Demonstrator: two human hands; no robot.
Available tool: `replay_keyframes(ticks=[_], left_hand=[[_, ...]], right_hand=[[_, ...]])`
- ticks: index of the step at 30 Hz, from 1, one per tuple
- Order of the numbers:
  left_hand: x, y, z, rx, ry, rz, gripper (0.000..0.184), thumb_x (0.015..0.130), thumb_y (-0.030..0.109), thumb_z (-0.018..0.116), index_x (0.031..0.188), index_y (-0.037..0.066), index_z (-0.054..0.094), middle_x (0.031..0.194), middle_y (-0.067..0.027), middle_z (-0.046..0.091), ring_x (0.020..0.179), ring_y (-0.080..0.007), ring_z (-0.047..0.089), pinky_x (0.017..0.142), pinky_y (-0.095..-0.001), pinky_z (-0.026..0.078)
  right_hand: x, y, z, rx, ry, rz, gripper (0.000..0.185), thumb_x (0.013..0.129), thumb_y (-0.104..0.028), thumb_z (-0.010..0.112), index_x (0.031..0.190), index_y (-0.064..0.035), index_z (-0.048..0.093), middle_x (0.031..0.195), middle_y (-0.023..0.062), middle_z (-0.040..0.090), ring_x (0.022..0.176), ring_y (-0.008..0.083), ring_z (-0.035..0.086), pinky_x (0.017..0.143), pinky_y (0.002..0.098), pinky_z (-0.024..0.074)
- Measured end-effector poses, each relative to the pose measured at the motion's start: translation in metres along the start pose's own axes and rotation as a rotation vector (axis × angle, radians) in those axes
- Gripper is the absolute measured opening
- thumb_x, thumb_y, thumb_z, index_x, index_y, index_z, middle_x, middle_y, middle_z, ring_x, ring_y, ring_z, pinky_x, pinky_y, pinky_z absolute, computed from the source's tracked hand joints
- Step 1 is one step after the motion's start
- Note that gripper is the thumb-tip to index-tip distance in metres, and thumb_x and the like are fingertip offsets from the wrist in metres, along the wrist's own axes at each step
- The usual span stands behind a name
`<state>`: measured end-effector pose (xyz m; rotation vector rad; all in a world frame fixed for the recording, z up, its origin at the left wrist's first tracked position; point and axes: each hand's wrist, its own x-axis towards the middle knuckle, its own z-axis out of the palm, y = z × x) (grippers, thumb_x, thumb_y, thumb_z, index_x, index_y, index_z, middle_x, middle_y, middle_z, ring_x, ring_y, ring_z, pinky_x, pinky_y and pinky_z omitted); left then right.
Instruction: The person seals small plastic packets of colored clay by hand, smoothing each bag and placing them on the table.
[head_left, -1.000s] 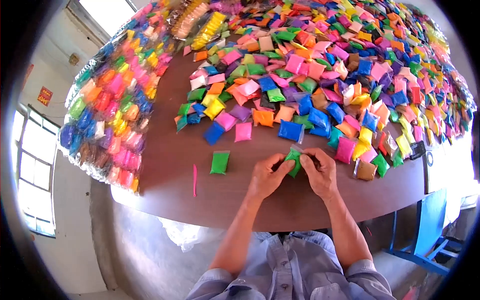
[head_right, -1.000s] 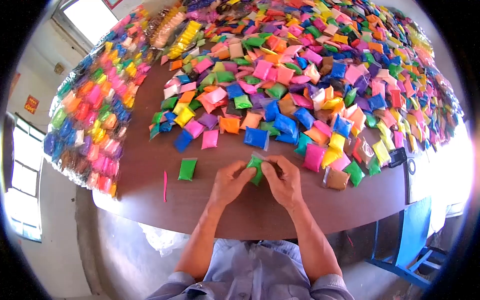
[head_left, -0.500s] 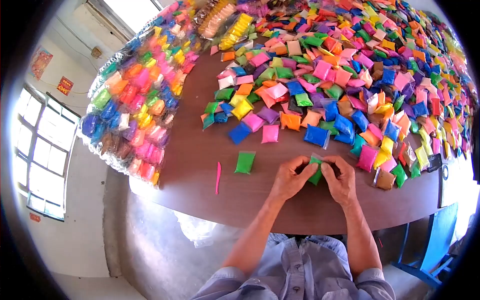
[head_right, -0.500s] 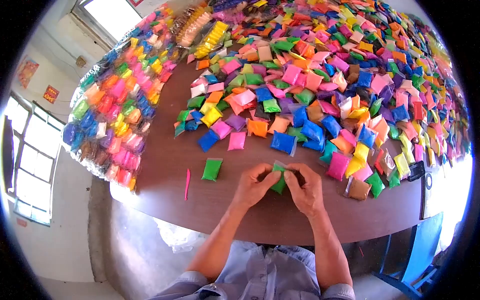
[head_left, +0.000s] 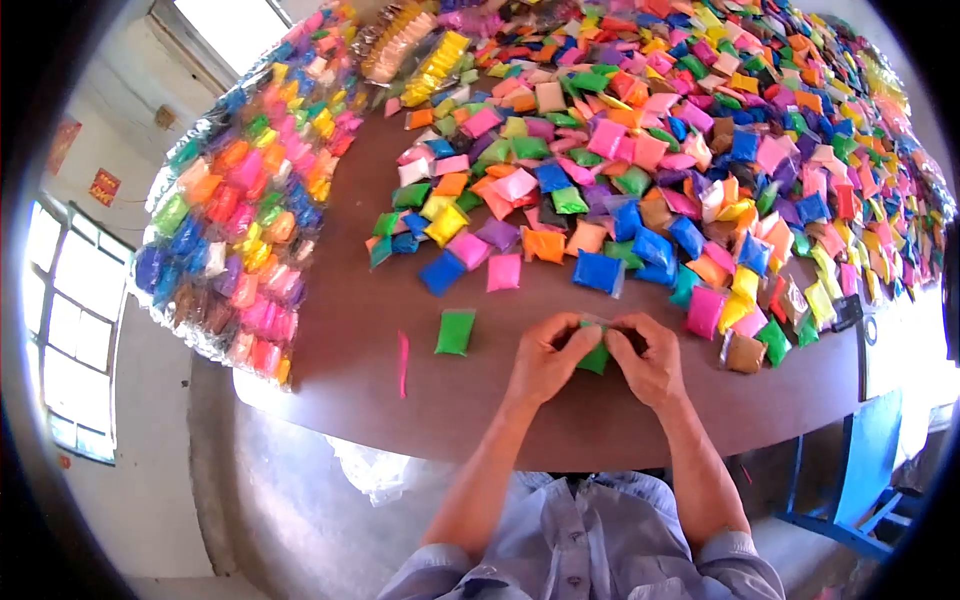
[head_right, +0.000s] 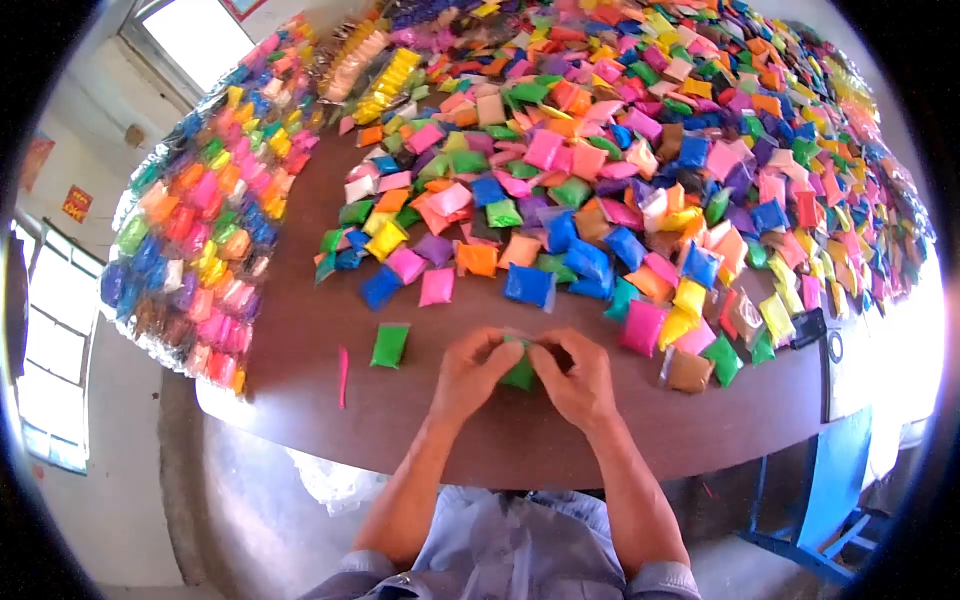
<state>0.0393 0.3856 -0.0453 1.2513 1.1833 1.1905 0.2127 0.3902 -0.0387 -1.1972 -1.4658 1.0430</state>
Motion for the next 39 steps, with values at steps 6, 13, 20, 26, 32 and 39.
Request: replay_keyframes(ticks=[6, 13, 20, 26, 32, 39], left_hand=[[-0.001, -0.009, -0.008, 0.153, -0.069, -0.009, 0.014, 0.099, 0.012, 0.068, 0.105, 0.001, 0.071, 0.088, 0.0044, 0.066, 0.081, -0.0025, 0.056, 0.069, -0.0228, 0.048], [0.001, -0.018, -0.008, 0.084, -0.044, 0.001, 0.017, 0.098, 0.016, 0.07, 0.105, 0.0, 0.071, 0.088, 0.0036, 0.066, 0.081, -0.0025, 0.056, 0.068, -0.0232, 0.048], [-0.007, 0.009, -0.006, 0.165, -0.049, 0.044, 0.022, 0.098, 0.021, 0.071, 0.104, 0.0, 0.07, 0.081, 0.0003, 0.066, 0.076, -0.0042, 0.055, 0.063, -0.0263, 0.048], [-0.004, 0.001, -0.006, 0.214, 0.024, 0.089, 0.02, 0.095, 0.021, 0.071, 0.102, 0.001, 0.069, 0.078, -0.0067, 0.065, 0.072, -0.006, 0.053, 0.062, -0.0294, 0.048], [-0.005, -0.003, -0.004, 0.243, 0.067, 0.309, 0.023, 0.092, 0.021, 0.072, 0.093, 0.0, 0.062, 0.074, -0.0157, 0.058, 0.063, -0.0228, 0.052, 0.06, -0.0385, 0.046], [-0.004, -0.015, -0.004, 0.161, 0.061, 0.211, 0.023, 0.089, 0.016, 0.072, 0.089, -0.001, 0.056, 0.074, -0.019, 0.054, 0.063, -0.0255, 0.047, 0.061, -0.0401, 0.043]], right_hand=[[-0.001, 0.011, 0.004, 0.058, 0.01, -0.046, 0.013, 0.094, -0.01, 0.07, 0.101, 0.0012, 0.07, 0.083, 0.0031, 0.067, 0.078, 0.0077, 0.058, 0.069, 0.0254, 0.0485], [0.0, 0.004, 0.002, -0.021, -0.035, -0.045, 0.015, 0.098, -0.013, 0.067, 0.105, 0.0009, 0.067, 0.083, 0.0006, 0.063, 0.077, 0.0075, 0.054, 0.069, 0.0257, 0.046], [0.001, 0.013, 0.001, -0.067, 0.068, -0.113, 0.015, 0.098, -0.012, 0.065, 0.106, 0.0008, 0.066, 0.086, 0.0007, 0.062, 0.082, 0.0079, 0.054, 0.073, 0.0256, 0.0454], [-0.002, -0.002, 0.007, -0.069, 0.026, -0.105, 0.015, 0.098, -0.013, 0.065, 0.106, 0.0005, 0.065, 0.089, 0.0021, 0.061, 0.086, 0.0106, 0.055, 0.078, 0.0273, 0.0467], [-0.001, 0.017, 0.002, -0.151, 0.159, -0.152, 0.017, 0.097, -0.014, 0.065, 0.105, 0.0008, 0.066, 0.091, 0.0038, 0.063, 0.088, 0.0129, 0.056, 0.079, 0.0282, 0.0473], [0.002, 0.005, 0.008, -0.13, 0.057, -0.146, 0.022, 0.101, -0.019, 0.06, 0.106, 0.0015, 0.067, 0.093, 0.0031, 0.062, 0.086, 0.0127, 0.054, 0.077, 0.0281, 0.0449]])
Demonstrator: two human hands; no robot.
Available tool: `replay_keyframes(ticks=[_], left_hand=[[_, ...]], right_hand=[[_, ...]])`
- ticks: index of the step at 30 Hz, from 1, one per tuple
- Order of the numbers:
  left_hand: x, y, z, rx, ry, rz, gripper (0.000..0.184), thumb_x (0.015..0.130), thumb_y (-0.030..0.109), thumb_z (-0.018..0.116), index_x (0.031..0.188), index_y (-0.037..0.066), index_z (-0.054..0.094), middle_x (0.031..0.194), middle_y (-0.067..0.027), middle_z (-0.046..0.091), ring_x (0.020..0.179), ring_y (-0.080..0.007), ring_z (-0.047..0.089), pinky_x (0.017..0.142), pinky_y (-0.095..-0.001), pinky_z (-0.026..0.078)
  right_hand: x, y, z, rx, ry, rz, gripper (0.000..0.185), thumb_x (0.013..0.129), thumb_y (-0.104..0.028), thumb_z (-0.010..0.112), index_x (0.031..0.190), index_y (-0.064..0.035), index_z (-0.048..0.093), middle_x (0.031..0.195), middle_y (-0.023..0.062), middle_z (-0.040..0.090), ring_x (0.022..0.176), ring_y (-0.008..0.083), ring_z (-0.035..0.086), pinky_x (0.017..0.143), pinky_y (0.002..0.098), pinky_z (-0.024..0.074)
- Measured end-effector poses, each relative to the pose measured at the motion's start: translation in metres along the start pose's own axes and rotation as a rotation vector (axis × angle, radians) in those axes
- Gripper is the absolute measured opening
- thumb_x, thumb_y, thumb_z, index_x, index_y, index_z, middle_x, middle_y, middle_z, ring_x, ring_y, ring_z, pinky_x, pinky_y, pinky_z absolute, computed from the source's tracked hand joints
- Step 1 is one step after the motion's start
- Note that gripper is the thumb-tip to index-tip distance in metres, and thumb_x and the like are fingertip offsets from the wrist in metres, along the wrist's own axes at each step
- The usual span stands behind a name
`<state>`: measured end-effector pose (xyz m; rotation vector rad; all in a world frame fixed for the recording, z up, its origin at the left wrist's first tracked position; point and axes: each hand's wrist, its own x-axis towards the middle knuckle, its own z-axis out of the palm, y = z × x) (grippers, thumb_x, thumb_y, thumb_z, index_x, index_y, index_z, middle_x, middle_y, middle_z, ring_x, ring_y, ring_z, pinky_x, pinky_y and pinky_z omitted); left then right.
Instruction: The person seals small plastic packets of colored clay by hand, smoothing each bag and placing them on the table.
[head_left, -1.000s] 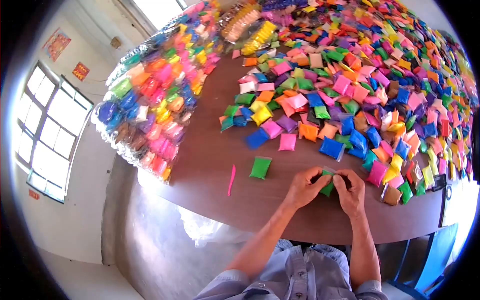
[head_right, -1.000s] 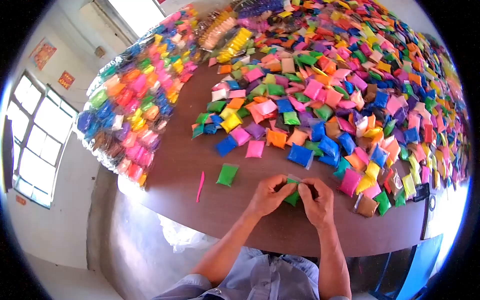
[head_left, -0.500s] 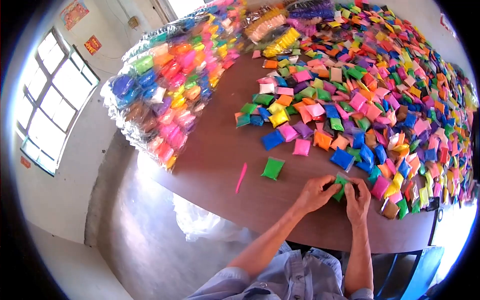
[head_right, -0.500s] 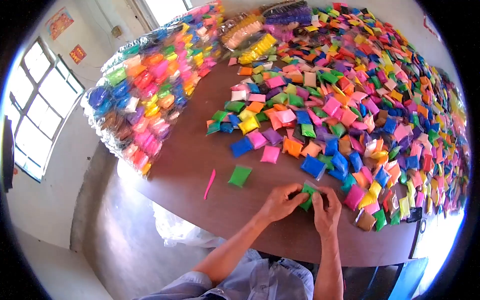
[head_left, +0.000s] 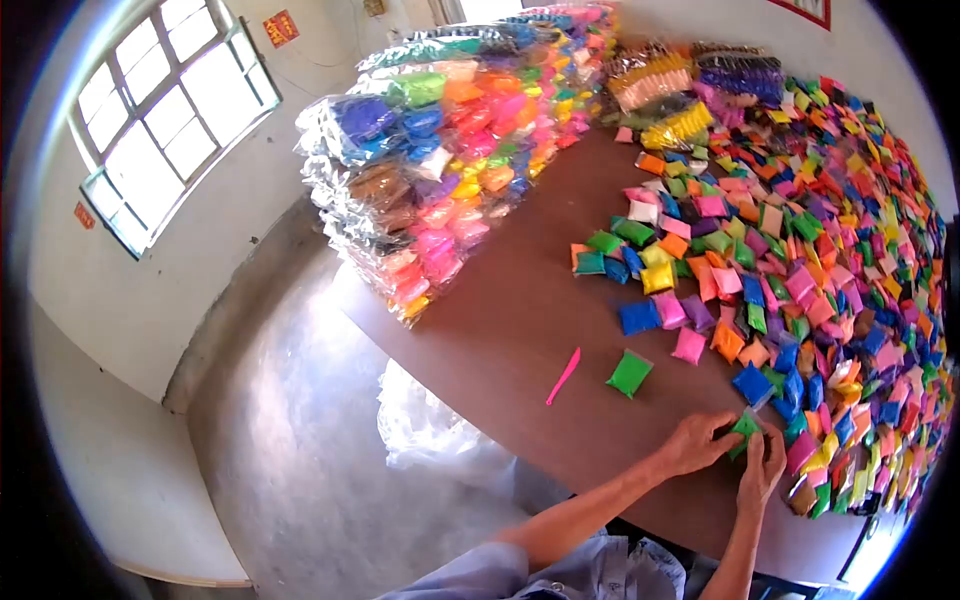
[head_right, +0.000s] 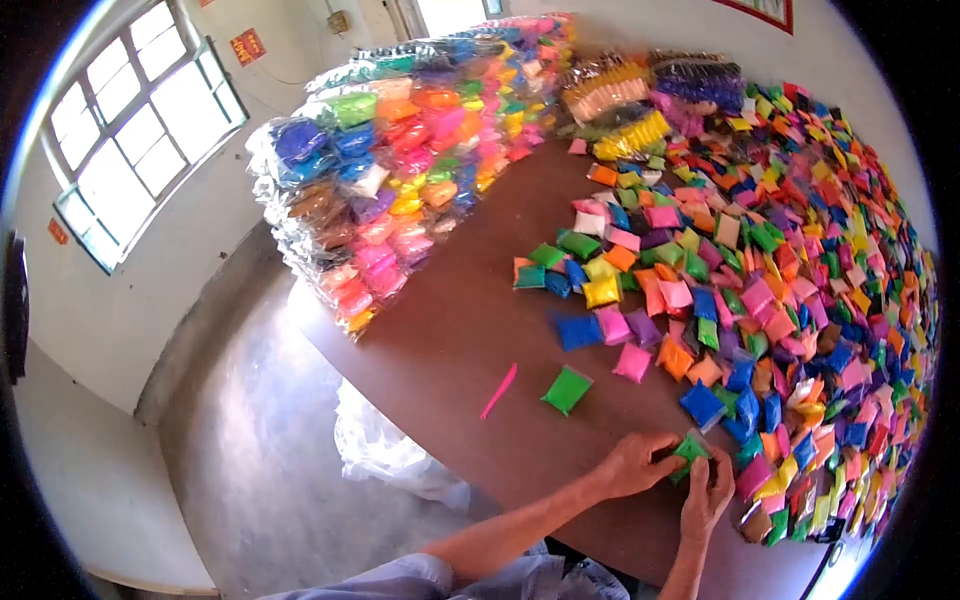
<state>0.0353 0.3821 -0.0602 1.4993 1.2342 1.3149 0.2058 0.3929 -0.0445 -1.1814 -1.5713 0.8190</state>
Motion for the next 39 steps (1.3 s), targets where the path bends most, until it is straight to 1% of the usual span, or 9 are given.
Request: replay_keyframes(ticks=[3, 5, 9, 12, 18, 22, 26, 28, 39], left_hand=[[0.001, 0.004, -0.006, 0.004, 0.003, 0.005, 0.024, 0.091, 0.018, 0.072, 0.092, -0.001, 0.058, 0.074, -0.0168, 0.054, 0.063, -0.02, 0.047, 0.06, -0.0385, 0.042], [0.0, 0.009, -0.007, -0.036, 0.007, 0.032, 0.025, 0.092, 0.02, 0.072, 0.094, -0.001, 0.059, 0.074, -0.0152, 0.054, 0.065, -0.0167, 0.048, 0.061, -0.0373, 0.043], [-0.001, 0.006, -0.003, -0.163, 0.021, -0.009, 0.025, 0.095, 0.021, 0.072, 0.1, -0.001, 0.062, 0.076, -0.0077, 0.056, 0.071, -0.0091, 0.048, 0.061, -0.0325, 0.043], [0.0, -0.006, -0.003, -0.222, -0.036, -0.085, 0.022, 0.097, 0.018, 0.071, 0.103, -0.001, 0.063, 0.078, -0.0026, 0.056, 0.074, -0.0063, 0.047, 0.062, -0.0294, 0.043], [0.0, 0.001, -0.009, -0.213, -0.065, -0.067, 0.02, 0.098, 0.017, 0.07, 0.106, 0.0, 0.065, 0.08, 0.0026, 0.056, 0.077, -0.0037, 0.048, 0.063, -0.0262, 0.043], [0.001, 0.002, -0.007, -0.332, -0.067, -0.118, 0.017, 0.1, 0.016, 0.068, 0.107, 0.001, 0.069, 0.085, 0.0065, 0.058, 0.079, -0.0026, 0.049, 0.067, -0.0231, 0.045], [0.002, 0.001, -0.009, -0.304, -0.087, -0.132, 0.017, 0.1, 0.016, 0.068, 0.107, 0.0, 0.069, 0.085, 0.0061, 0.059, 0.079, -0.002, 0.049, 0.067, -0.0232, 0.045], [0.002, -0.006, -0.006, -0.272, -0.054, -0.041, 0.017, 0.1, 0.016, 0.068, 0.107, 0.0, 0.068, 0.085, 0.0061, 0.059, 0.08, -0.0017, 0.05, 0.066, -0.0226, 0.045], [0.001, 0.002, -0.008, -0.168, -0.078, -0.122, 0.019, 0.099, 0.016, 0.07, 0.107, -0.001, 0.069, 0.091, 0.0023, 0.068, 0.086, -0.004, 0.057, 0.076, -0.0238, 0.05]], right_hand=[[0.002, 0.003, -0.002, 0.068, -0.067, 0.047, 0.025, 0.103, -0.021, 0.057, 0.107, 0.002, 0.067, 0.091, 0.0042, 0.062, 0.086, 0.0125, 0.053, 0.075, 0.0285, 0.0437], [0.004, 0.008, -0.002, 0.04, -0.051, -0.013, 0.018, 0.103, -0.018, 0.059, 0.106, -0.0021, 0.067, 0.089, -0.0022, 0.057, 0.082, 0.0087, 0.048, 0.071, 0.0246, 0.0382], [0.001, 0.014, -0.005, 0.034, -0.052, -0.011, 0.018, 0.103, -0.018, 0.058, 0.106, -0.0019, 0.067, 0.088, -0.0024, 0.056, 0.082, 0.0083, 0.047, 0.071, 0.0244, 0.038], [-0.004, 0.003, -0.004, -0.051, -0.077, -0.014, 0.02, 0.102, -0.017, 0.057, 0.101, 0.0011, 0.066, 0.087, 0.0015, 0.06, 0.083, 0.0115, 0.052, 0.073, 0.0294, 0.0434], [-0.004, 0.005, -0.003, 0.016, -0.067, 0.061, 0.018, 0.1, -0.016, 0.06, 0.101, 0.0007, 0.066, 0.08, 0.0001, 0.057, 0.077, 0.0095, 0.051, 0.067, 0.0282, 0.0423], [-0.008, 0.007, -0.004, -0.003, -0.011, 0.002, 0.017, 0.099, -0.016, 0.063, 0.099, 0.0002, 0.068, 0.079, -0.0009, 0.058, 0.075, 0.0083, 0.051, 0.066, 0.0267, 0.0415], [-0.008, -0.001, -0.002, 0.023, -0.046, 0.06, 0.014, 0.096, -0.013, 0.066, 0.099, 0.0006, 0.07, 0.079, -0.0007, 0.06, 0.076, 0.0082, 0.052, 0.067, 0.0265, 0.0423], [-0.007, -0.003, -0.003, 0.007, -0.048, 0.077, 0.014, 0.096, -0.012, 0.066, 0.1, 0.0009, 0.07, 0.08, -0.0005, 0.06, 0.076, 0.0082, 0.052, 0.068, 0.0263, 0.0428], [-0.007, 0.0, -0.005, 0.044, -0.063, 0.043, 0.014, 0.095, -0.011, 0.069, 0.099, 0.0023, 0.068, 0.083, 0.0009, 0.062, 0.08, 0.0087, 0.056, 0.07, 0.0266, 0.0454]])
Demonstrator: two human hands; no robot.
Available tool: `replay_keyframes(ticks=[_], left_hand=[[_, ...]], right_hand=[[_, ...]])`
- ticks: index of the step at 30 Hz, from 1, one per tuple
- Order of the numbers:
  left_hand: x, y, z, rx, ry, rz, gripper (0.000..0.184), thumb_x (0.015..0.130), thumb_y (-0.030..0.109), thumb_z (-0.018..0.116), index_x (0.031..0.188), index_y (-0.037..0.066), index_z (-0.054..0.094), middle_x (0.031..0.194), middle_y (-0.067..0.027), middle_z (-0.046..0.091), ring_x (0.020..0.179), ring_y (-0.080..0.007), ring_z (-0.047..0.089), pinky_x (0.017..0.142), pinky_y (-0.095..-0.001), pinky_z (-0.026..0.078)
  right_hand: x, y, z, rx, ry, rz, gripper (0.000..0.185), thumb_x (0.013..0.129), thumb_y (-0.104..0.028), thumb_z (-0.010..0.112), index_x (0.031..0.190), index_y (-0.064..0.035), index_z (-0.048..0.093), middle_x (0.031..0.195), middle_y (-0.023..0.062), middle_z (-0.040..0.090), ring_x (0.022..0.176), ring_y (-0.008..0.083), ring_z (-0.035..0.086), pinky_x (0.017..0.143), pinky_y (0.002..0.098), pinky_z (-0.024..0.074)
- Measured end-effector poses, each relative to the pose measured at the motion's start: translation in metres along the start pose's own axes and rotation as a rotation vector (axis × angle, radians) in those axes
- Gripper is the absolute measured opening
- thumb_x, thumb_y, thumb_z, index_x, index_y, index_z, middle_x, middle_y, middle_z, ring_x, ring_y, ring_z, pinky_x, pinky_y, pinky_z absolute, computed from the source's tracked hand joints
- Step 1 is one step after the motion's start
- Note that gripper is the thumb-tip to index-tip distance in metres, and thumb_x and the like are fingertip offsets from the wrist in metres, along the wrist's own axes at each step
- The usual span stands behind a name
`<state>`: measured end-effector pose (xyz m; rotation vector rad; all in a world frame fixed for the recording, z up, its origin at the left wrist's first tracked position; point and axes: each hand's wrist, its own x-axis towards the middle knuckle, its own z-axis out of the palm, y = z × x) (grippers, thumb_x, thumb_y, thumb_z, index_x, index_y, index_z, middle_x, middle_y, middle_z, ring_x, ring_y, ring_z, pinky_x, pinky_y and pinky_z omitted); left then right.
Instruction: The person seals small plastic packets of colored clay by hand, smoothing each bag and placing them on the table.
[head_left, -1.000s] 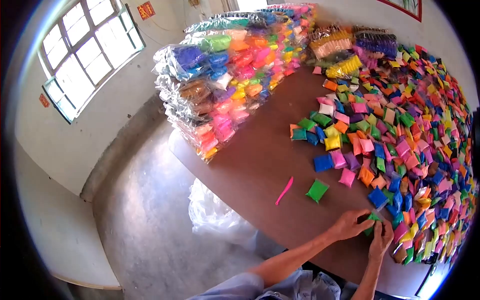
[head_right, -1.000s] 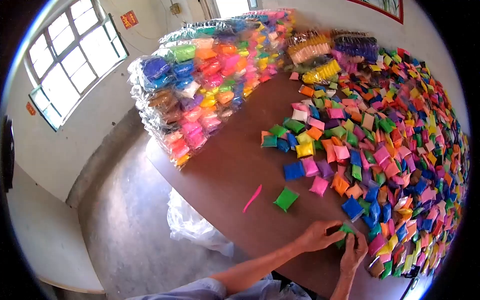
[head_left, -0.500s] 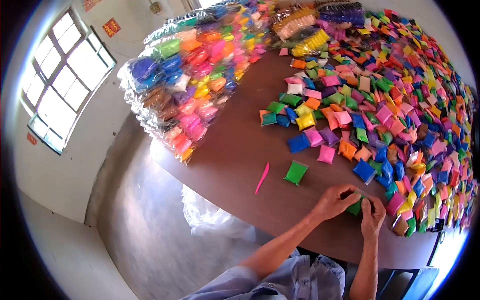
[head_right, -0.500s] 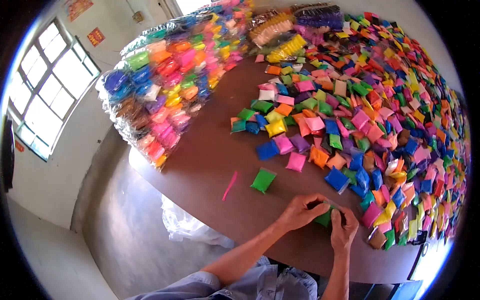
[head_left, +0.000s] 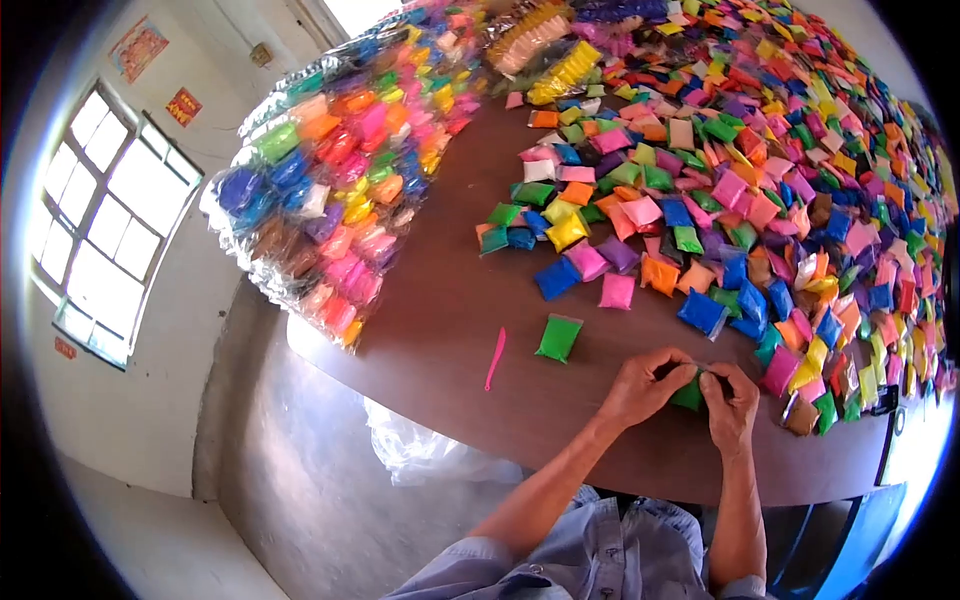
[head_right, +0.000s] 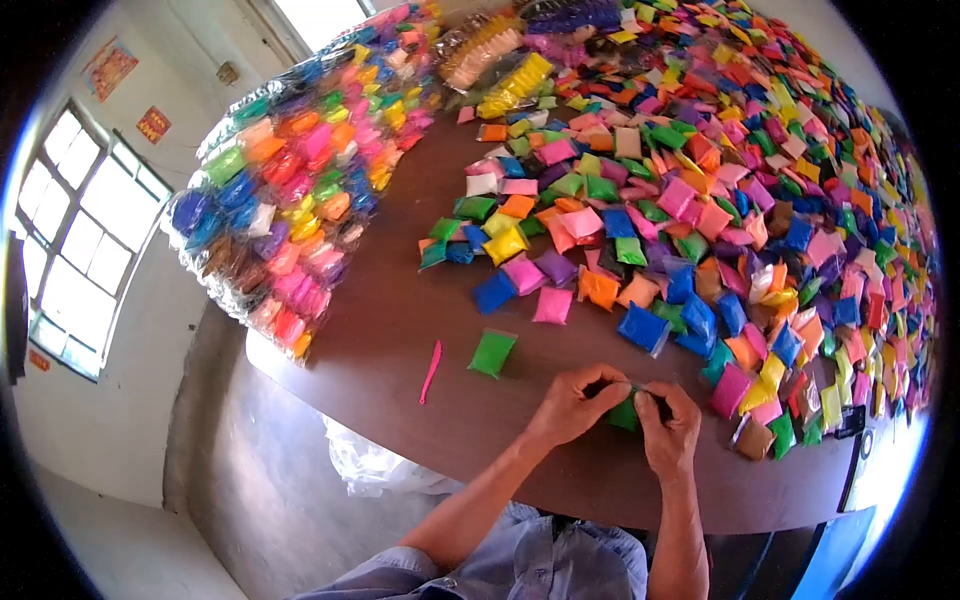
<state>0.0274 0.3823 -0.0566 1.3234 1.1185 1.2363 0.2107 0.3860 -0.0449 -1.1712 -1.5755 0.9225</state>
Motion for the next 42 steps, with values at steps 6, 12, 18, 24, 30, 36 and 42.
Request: replay_keyframes(ticks=[6, 12, 18, 24, 30, 36, 42], left_hand=[[0.0, -0.003, -0.001, 0.019, 0.018, -0.033, 0.018, 0.099, 0.015, 0.071, 0.107, -0.001, 0.07, 0.093, 0.0011, 0.069, 0.088, -0.0045, 0.059, 0.076, -0.0231, 0.05], [0.001, 0.004, 0.001, -0.086, 0.009, -0.102, 0.017, 0.099, 0.015, 0.071, 0.106, -0.001, 0.07, 0.093, 0.0011, 0.069, 0.087, -0.0045, 0.058, 0.076, -0.0221, 0.049], [0.002, 0.0, -0.003, 0.056, -0.012, -0.019, 0.017, 0.097, 0.014, 0.073, 0.106, -0.001, 0.071, 0.094, 0.0013, 0.069, 0.087, -0.0045, 0.059, 0.075, -0.0221, 0.049], [0.0, 0.008, 0.004, -0.028, 0.008, -0.062, 0.017, 0.096, 0.013, 0.073, 0.105, -0.001, 0.071, 0.09, 0.0009, 0.069, 0.083, -0.0041, 0.058, 0.072, -0.0232, 0.049], [0.0, 0.009, 0.002, 0.052, -0.029, -0.01, 0.017, 0.096, 0.012, 0.072, 0.107, -0.001, 0.071, 0.086, 0.0011, 0.068, 0.08, -0.0029, 0.056, 0.068, -0.0222, 0.048], [0.001, -0.004, -0.001, -0.033, -0.018, -0.033, 0.018, 0.098, 0.014, 0.073, 0.109, 0.0, 0.071, 0.087, 0.0043, 0.065, 0.08, -0.0024, 0.054, 0.067, -0.0213, 0.046], [0.001, 0.011, 0.0, -0.011, -0.035, -0.087, 0.018, 0.098, 0.014, 0.073, 0.109, 0.0, 0.071, 0.088, 0.005, 0.064, 0.08, -0.0016, 0.053, 0.067, -0.0202, 0.045]], right_hand=[[0.001, -0.009, 0.004, 0.081, -0.006, 0.022, 0.016, 0.096, -0.013, 0.07, 0.1, 0.0019, 0.068, 0.082, 0.0018, 0.062, 0.078, 0.009, 0.055, 0.067, 0.0274, 0.0445], [-0.001, 0.003, -0.001, 0.086, -0.024, -0.002, 0.014, 0.096, -0.012, 0.07, 0.1, 0.001, 0.068, 0.085, 0.002, 0.063, 0.077, 0.0091, 0.055, 0.067, 0.0276, 0.0449], [0.001, -0.007, 0.002, 0.091, -0.017, -0.012, 0.009, 0.095, -0.007, 0.069, 0.1, 0.0004, 0.068, 0.083, 0.0026, 0.062, 0.076, 0.0093, 0.056, 0.067, 0.027, 0.045], [0.0, 0.003, 0.003, 0.1, 0.02, -0.029, 0.009, 0.095, -0.007, 0.069, 0.099, 0.0008, 0.068, 0.082, 0.0022, 0.062, 0.076, 0.0088, 0.056, 0.067, 0.0261, 0.0451], [0.001, 0.001, 0.004, 0.092, 0.033, -0.054, 0.009, 0.095, -0.007, 0.069, 0.1, 0.0008, 0.068, 0.082, 0.0023, 0.062, 0.075, 0.0093, 0.056, 0.067, 0.0269, 0.0457], [0.002, -0.008, 0.0, 0.089, -0.048, -0.025, 0.011, 0.096, -0.008, 0.067, 0.103, 0.0011, 0.068, 0.083, 0.003, 0.062, 0.077, 0.0094, 0.056, 0.068, 0.0276, 0.0461], [0.0, 0.002, 0.002, 0.086, 0.044, -0.025, 0.011, 0.096, -0.008, 0.067, 0.103, 0.001, 0.068, 0.085, 0.0026, 0.062, 0.078, 0.0095, 0.056, 0.068, 0.0275, 0.046]])
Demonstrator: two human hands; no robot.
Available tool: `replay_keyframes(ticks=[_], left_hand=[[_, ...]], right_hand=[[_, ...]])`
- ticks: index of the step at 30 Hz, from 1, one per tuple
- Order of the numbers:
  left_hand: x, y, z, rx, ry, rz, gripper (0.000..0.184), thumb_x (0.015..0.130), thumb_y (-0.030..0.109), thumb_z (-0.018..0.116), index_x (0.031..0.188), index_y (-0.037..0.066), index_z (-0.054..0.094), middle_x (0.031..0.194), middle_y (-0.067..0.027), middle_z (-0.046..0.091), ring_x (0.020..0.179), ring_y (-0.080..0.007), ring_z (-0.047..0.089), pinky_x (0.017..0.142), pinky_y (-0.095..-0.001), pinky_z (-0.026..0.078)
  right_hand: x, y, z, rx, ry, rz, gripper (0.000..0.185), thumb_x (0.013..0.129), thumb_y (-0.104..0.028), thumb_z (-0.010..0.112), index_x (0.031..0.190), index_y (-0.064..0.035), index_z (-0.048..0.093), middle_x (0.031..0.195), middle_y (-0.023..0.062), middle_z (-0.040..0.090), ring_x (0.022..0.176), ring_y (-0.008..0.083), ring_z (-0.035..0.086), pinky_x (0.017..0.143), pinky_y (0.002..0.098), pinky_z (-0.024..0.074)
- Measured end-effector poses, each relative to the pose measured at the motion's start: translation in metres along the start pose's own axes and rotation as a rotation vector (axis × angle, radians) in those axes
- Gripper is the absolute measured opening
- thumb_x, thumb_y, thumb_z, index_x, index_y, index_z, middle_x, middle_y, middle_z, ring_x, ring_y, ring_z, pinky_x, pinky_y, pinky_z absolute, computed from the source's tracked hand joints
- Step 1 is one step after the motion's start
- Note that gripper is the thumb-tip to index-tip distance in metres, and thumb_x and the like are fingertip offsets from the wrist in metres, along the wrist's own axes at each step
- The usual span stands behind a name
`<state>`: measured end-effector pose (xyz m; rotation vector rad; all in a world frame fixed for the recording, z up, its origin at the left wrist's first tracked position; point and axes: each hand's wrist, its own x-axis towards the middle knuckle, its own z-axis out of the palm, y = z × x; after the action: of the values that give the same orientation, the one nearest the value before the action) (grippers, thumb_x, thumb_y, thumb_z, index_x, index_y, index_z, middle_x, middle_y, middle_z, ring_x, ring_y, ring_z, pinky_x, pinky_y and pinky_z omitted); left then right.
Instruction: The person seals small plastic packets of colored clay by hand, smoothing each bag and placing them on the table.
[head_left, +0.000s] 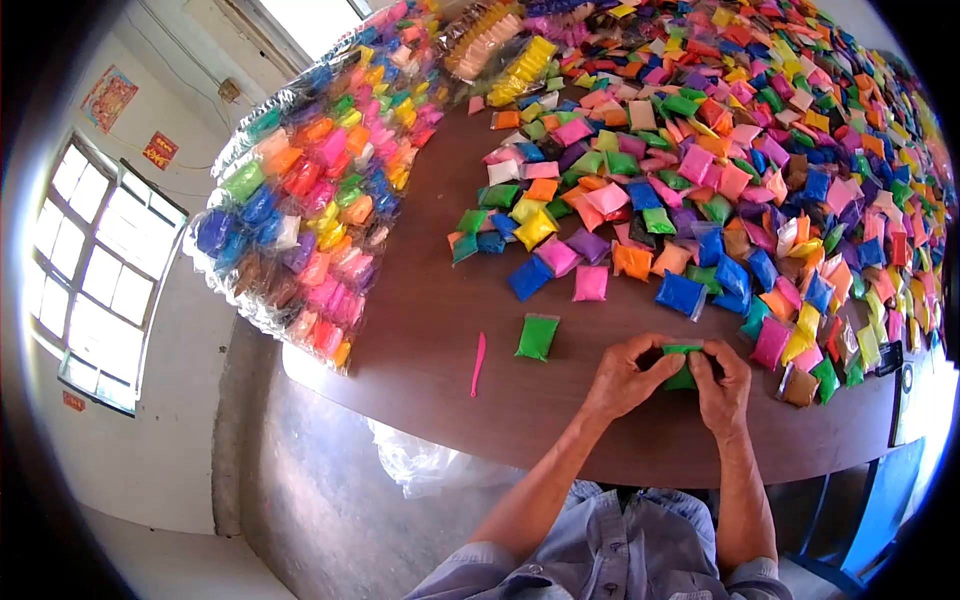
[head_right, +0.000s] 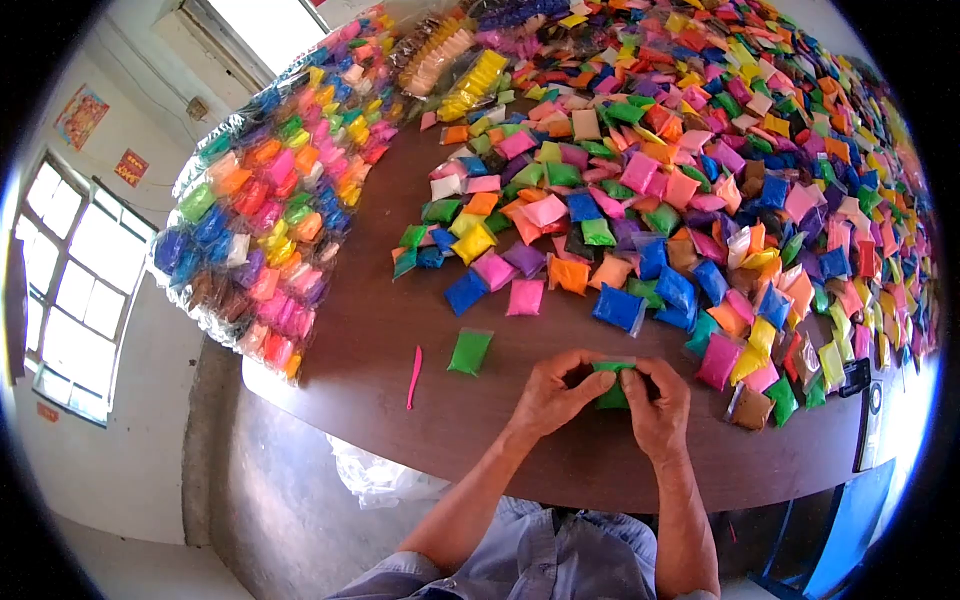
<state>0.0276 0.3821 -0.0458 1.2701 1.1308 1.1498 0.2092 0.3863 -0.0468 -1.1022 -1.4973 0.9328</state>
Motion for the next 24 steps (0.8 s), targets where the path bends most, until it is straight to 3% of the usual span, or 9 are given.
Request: replay_keyframes(ticks=[11, 16, 18, 24], left_hand=[[0.001, -0.01, -0.002, 0.021, -0.03, -0.017, 0.02, 0.098, 0.013, 0.072, 0.112, -0.001, 0.07, 0.092, 0.0033, 0.067, 0.084, -0.0034, 0.056, 0.072, -0.0225, 0.048], [0.002, -0.013, -0.003, 0.076, 0.012, 0.092, 0.018, 0.1, 0.016, 0.07, 0.106, -0.001, 0.07, 0.088, 0.0042, 0.065, 0.08, -0.0042, 0.053, 0.068, -0.0228, 0.045], [0.003, -0.016, -0.004, 0.062, 0.018, 0.081, 0.018, 0.1, 0.016, 0.07, 0.104, -0.001, 0.069, 0.087, 0.0043, 0.064, 0.08, -0.0043, 0.053, 0.068, -0.0228, 0.045], [0.0, -0.004, 0.002, 0.032, 0.018, 0.046, 0.018, 0.099, 0.015, 0.07, 0.105, -0.001, 0.07, 0.086, 0.0036, 0.063, 0.078, -0.0043, 0.052, 0.067, -0.0227, 0.045]], right_hand=[[0.001, -0.005, 0.001, -0.02, 0.011, 0.024, 0.013, 0.098, -0.012, 0.066, 0.102, 0.0001, 0.069, 0.084, 0.0018, 0.062, 0.078, 0.0091, 0.056, 0.068, 0.0273, 0.0459], [0.001, 0.0, 0.001, -0.023, 0.045, 0.023, 0.013, 0.098, -0.013, 0.065, 0.101, -0.0006, 0.069, 0.084, 0.0017, 0.062, 0.077, 0.0091, 0.056, 0.068, 0.0273, 0.0453], [0.002, -0.006, 0.003, -0.031, 0.024, 0.052, 0.011, 0.099, -0.009, 0.063, 0.1, 0.0011, 0.066, 0.083, -0.0025, 0.058, 0.078, 0.0055, 0.05, 0.068, 0.0241, 0.0429], [0.002, -0.002, 0.001, -0.041, 0.028, -0.001, 0.01, 0.097, -0.011, 0.064, 0.099, -0.001, 0.068, 0.081, 0.0014, 0.06, 0.074, 0.0092, 0.054, 0.067, 0.0275, 0.0443]])
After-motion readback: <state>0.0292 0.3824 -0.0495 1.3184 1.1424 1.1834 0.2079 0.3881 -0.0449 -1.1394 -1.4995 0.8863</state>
